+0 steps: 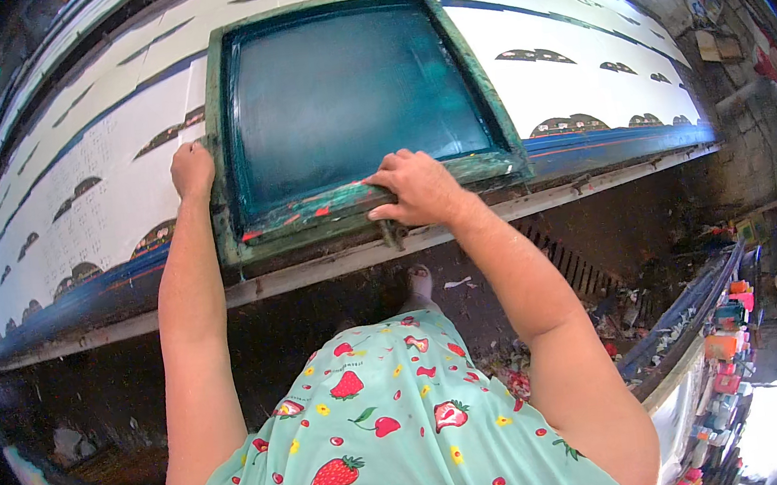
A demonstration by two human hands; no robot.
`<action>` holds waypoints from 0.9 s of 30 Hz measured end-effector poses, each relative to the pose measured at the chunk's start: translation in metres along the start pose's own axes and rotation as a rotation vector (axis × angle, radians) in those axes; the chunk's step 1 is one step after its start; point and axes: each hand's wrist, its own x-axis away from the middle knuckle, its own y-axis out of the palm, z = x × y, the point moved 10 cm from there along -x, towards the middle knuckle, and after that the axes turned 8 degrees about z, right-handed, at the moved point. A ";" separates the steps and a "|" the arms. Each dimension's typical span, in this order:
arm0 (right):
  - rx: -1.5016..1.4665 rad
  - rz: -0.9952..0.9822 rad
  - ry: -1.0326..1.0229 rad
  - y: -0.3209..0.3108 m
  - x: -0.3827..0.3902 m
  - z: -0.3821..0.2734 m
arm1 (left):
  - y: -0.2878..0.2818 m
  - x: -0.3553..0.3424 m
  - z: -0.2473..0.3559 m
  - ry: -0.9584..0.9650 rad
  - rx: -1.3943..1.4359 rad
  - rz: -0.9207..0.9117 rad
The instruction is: The person uses a squeegee to pull green ink across a screen printing frame placed over a long sheet of paper with a repeating pattern. The person repeatedly repositions the frame and repeats the squeegee motion to print successive sections of the pattern.
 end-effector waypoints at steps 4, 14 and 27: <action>-0.031 0.031 -0.036 0.002 0.004 0.006 | 0.004 -0.007 -0.001 0.073 -0.089 0.037; -0.500 0.399 -0.050 -0.097 0.058 0.146 | -0.003 -0.010 -0.016 0.019 -0.330 0.047; -0.912 0.582 0.492 -0.043 0.108 0.340 | -0.005 -0.011 -0.006 0.046 -0.475 0.084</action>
